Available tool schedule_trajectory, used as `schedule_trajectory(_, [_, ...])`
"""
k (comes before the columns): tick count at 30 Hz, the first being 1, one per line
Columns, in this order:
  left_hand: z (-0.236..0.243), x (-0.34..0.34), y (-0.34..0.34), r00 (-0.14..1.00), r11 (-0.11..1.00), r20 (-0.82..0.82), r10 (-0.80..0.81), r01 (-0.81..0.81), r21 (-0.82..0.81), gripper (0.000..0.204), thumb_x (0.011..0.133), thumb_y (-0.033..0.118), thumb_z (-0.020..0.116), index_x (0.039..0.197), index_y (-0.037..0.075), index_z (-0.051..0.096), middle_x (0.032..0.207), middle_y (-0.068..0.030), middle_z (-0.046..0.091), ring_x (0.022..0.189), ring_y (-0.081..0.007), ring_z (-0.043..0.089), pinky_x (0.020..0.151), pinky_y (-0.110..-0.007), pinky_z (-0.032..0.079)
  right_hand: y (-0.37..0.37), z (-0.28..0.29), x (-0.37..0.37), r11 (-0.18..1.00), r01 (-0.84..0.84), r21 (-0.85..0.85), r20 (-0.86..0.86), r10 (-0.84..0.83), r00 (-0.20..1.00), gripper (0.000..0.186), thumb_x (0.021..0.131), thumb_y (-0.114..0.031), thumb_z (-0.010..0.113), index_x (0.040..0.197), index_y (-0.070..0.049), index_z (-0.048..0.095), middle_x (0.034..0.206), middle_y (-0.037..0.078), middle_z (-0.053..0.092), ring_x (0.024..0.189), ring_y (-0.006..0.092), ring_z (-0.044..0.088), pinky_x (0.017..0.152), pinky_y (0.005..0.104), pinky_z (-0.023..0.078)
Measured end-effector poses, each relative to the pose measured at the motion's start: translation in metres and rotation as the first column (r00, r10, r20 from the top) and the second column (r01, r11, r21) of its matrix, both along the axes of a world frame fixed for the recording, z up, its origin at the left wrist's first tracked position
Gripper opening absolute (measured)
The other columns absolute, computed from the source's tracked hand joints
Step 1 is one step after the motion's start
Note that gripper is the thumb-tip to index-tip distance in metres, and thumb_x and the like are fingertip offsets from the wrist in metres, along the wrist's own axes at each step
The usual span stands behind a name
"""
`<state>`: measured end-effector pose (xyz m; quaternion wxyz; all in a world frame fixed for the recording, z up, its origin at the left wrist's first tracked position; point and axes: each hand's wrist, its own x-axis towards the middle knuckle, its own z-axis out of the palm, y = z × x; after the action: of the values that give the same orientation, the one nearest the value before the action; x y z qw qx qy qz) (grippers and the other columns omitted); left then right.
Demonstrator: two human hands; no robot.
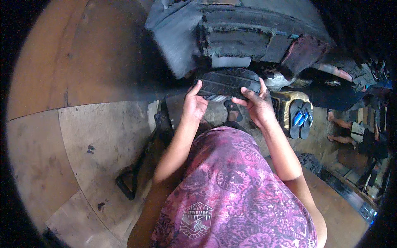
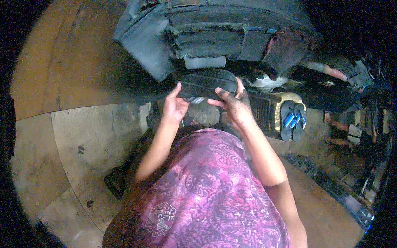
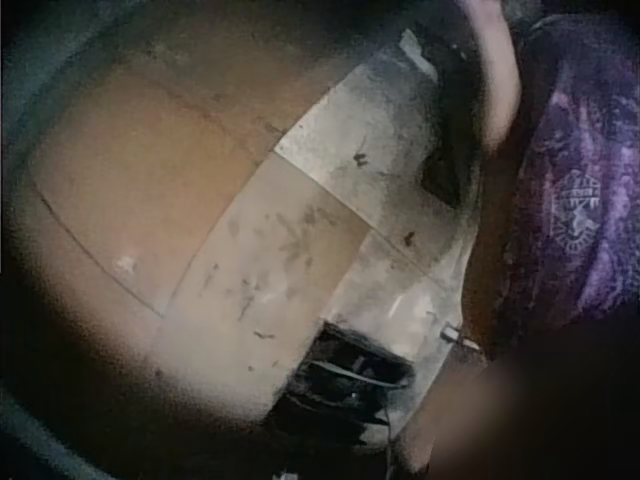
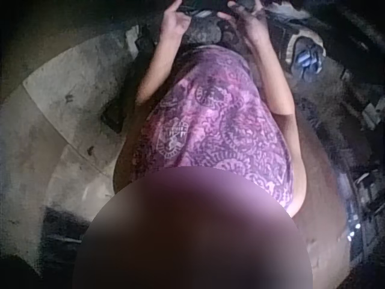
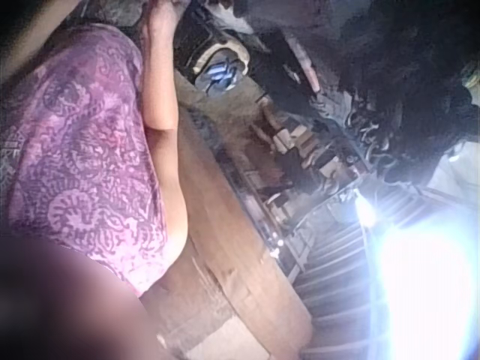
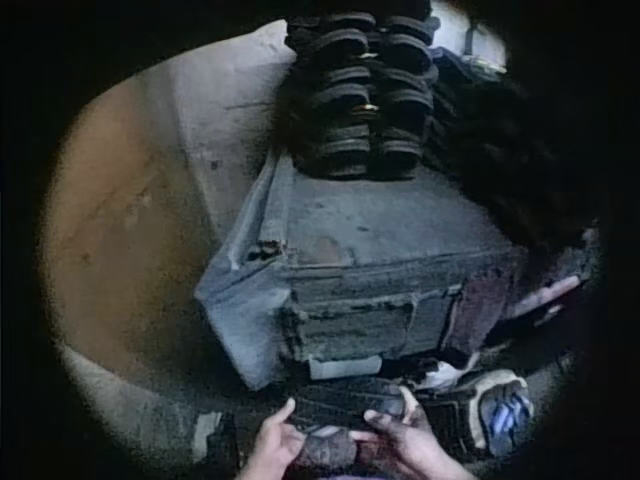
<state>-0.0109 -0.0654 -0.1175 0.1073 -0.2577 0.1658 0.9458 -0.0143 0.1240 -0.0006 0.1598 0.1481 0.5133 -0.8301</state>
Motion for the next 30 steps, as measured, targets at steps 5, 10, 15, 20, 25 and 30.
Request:
schedule_trajectory(5, [0.007,0.009,0.010,0.999,0.999,0.024,0.026,-0.027,0.022,0.030,0.085,0.015,0.066,0.113,0.005,0.057,0.114,-0.0108,0.061,0.109,-0.0275,0.057,0.098,-0.045,0.041,0.009,0.019,0.009,0.996,-0.034,0.083,-0.052,0.039,0.998,0.071,0.084,0.002,0.060,0.141,-0.002,0.019,0.119,0.014,0.052,0.100,0.0227,0.059,0.075,0.0391,0.059])
schedule_trajectory(10, [0.022,0.015,0.028,1.000,0.997,0.004,-0.027,0.026,0.075,0.033,0.085,0.015,0.066,0.115,0.006,0.055,0.116,-0.0102,0.060,0.110,-0.0266,0.055,0.099,-0.045,0.041,0.022,0.038,0.019,0.992,-0.027,0.126,-0.108,0.041,0.993,0.051,0.082,-0.005,0.065,0.127,-0.004,0.040,0.115,0.013,0.055,0.098,0.0231,0.060,0.072,0.0346,0.060])
schedule_trajectory(15, [0.039,0.017,0.038,0.998,0.998,-0.034,-0.061,0.062,0.013,0.035,0.086,0.014,0.065,0.117,0.006,0.053,0.116,-0.0094,0.059,0.109,-0.0256,0.055,0.098,-0.044,0.042,0.038,0.040,0.037,0.991,0.031,0.133,-0.127,-0.014,0.992,0.063,0.079,-0.008,0.069,0.131,-0.002,0.033,0.117,0.015,0.054,0.101,0.0269,0.061,0.070,0.0385,0.060])
schedule_trajectory(20, [0.052,0.017,0.043,0.988,0.991,-0.099,-0.122,0.116,-0.069,0.038,0.085,0.010,0.065,0.120,0.006,0.051,0.115,-0.0085,0.059,0.108,-0.0241,0.055,0.097,-0.043,0.042,0.052,0.029,0.060,0.993,0.116,0.038,-0.123,-0.110,0.986,0.061,0.079,-0.010,0.070,0.129,-0.004,0.035,0.120,0.015,0.053,0.105,0.0287,0.059,0.074,0.0417,0.060])
schedule_trajectory(25, [0.061,0.013,0.042,0.987,0.975,-0.082,-0.139,0.122,-0.188,0.049,0.083,0.004,0.065,0.126,0.005,0.043,0.118,-0.0092,0.055,0.110,-0.0230,0.053,0.098,-0.041,0.041,0.056,0.008,0.080,0.976,0.180,-0.124,-0.128,-0.195,0.972,0.061,0.078,-0.010,0.071,0.127,-0.006,0.036,0.123,0.015,0.051,0.109,0.0314,0.057,0.080,0.0479,0.057])
schedule_trajectory(30, [0.064,0.008,0.043,0.974,0.951,-0.135,-0.181,0.138,-0.276,0.054,0.083,0.000,0.065,0.130,0.005,0.039,0.120,-0.0100,0.054,0.111,-0.0221,0.052,0.099,-0.038,0.041,0.058,-0.016,0.095,0.957,0.212,-0.196,-0.127,-0.239,0.963,0.062,0.078,-0.013,0.072,0.127,-0.008,0.035,0.123,0.015,0.051,0.111,0.0316,0.056,0.084,0.0506,0.054])
